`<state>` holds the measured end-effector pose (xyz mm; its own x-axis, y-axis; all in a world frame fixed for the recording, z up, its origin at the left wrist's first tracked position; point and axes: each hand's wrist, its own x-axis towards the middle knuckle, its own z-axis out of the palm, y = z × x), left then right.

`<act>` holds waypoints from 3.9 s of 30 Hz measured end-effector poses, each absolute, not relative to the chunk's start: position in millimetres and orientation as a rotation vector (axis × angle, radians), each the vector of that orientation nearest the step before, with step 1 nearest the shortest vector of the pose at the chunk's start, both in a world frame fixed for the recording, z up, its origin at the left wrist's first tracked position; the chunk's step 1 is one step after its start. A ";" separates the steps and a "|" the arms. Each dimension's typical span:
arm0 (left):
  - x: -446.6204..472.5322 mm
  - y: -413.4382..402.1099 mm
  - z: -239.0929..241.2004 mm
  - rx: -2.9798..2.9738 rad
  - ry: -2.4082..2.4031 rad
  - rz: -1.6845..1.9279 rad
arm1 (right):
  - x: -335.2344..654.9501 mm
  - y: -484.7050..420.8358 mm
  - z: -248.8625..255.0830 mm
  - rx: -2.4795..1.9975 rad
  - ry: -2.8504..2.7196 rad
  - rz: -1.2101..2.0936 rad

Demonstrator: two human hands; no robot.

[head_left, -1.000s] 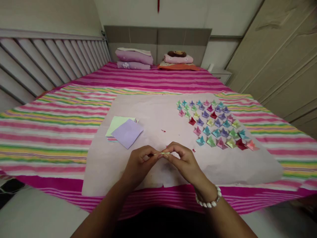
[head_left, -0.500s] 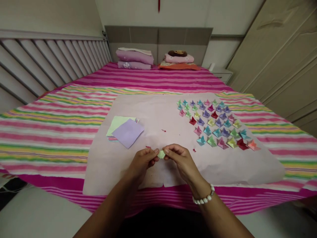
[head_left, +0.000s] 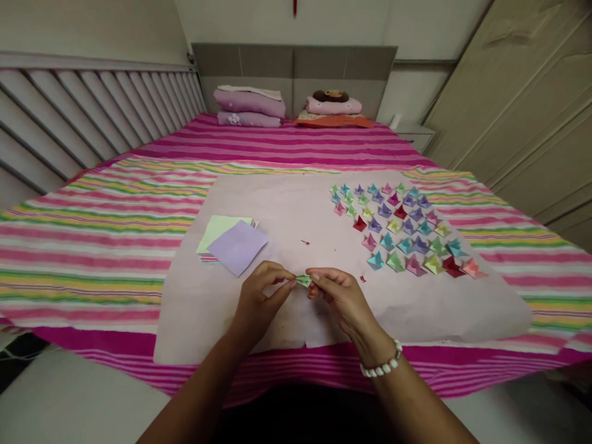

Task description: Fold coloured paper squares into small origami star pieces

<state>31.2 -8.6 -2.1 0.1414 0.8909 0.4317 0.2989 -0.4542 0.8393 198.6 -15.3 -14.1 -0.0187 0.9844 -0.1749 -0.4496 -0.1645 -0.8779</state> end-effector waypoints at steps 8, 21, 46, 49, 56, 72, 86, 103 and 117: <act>34.4 1.8 -8.8 1.996 1.120 1.143 | 197.1 -13.5 -19.5 -0.979 -0.789 1.510; 52.2 56.6 -50.9 1.859 1.220 1.057 | 205.6 33.4 -60.9 -1.041 -1.432 0.812; 59.3 62.4 -94.5 1.993 1.332 1.014 | 206.4 50.4 -101.0 -1.143 -1.400 0.845; 59.3 60.9 -93.3 1.999 1.362 1.019 | 207.4 50.1 -102.8 -1.162 -1.381 0.845; 65.8 60.3 -90.5 1.994 1.399 1.008 | 206.8 49.5 -101.9 -1.165 -1.389 0.837; 73.3 57.4 -88.3 1.964 1.529 0.981 | 203.1 51.6 -101.1 -1.174 -1.413 0.806; 70.7 58.8 -90.9 1.980 1.513 1.030 | 202.9 51.5 -98.8 -1.176 -1.451 0.765; 66.3 57.3 -92.0 2.025 1.439 1.121 | 202.5 53.5 -103.0 -1.202 -1.454 0.736; 77.9 57.3 -88.4 1.938 1.628 1.072 | 204.8 50.8 -100.3 -1.161 -1.457 0.726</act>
<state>77.9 57.3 -88.4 0.0325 0.9527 0.3021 0.6541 -0.2488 0.7143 204.8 50.8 -100.3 0.0618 0.9291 0.3646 0.2689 0.3363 -0.9026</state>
